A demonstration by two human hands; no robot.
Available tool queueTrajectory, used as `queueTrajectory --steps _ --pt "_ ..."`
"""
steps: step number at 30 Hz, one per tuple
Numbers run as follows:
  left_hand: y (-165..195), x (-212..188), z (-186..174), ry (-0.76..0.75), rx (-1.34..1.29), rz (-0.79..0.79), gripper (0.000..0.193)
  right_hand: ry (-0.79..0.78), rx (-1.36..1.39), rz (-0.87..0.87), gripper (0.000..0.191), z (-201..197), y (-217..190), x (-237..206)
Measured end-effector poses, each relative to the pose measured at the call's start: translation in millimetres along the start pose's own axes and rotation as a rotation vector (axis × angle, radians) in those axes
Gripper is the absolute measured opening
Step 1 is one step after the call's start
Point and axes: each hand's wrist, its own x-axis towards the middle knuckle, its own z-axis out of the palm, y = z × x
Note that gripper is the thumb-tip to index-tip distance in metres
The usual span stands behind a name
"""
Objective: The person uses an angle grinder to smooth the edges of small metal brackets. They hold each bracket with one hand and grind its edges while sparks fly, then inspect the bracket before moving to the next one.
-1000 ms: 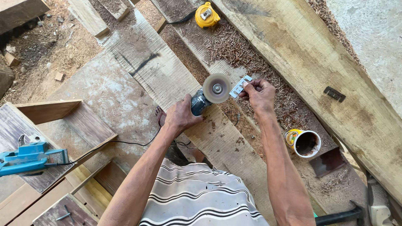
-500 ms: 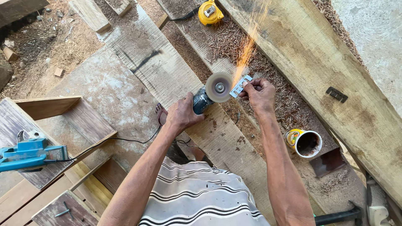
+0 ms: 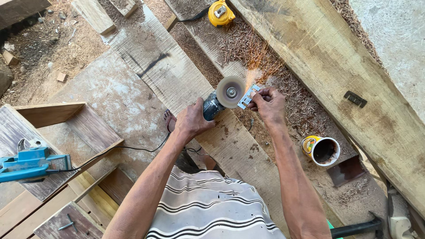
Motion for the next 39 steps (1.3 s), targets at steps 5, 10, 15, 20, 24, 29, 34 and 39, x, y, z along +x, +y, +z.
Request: queueTrajectory --steps 5,10,15,20,24,29,34,39 --pt "1 -1 -1 0.012 0.01 0.003 0.065 -0.007 -0.039 0.006 0.011 3 2 -3" --pt "2 -1 0 0.023 0.01 0.015 0.065 -0.041 -0.011 0.014 0.013 2 4 -6" --pt "2 -2 -1 0.021 0.0 0.011 0.063 -0.049 -0.081 0.012 0.014 2 7 -8" --pt "1 0 0 0.01 0.005 0.009 0.064 -0.052 -0.108 0.028 0.013 3 10 -11" --pt "0 1 1 -0.012 0.001 -0.002 0.064 -0.062 -0.135 0.044 0.012 3 11 -14" --pt "-1 2 1 0.012 0.01 0.011 0.064 -0.094 -0.176 0.024 0.01 5 12 -18" --pt "-1 0 1 0.02 0.014 0.009 0.065 -0.08 -0.178 0.069 0.01 4 16 -23" --pt "0 -1 -1 0.03 0.009 0.017 0.065 -0.099 -0.198 0.055 0.011 5 23 -23"
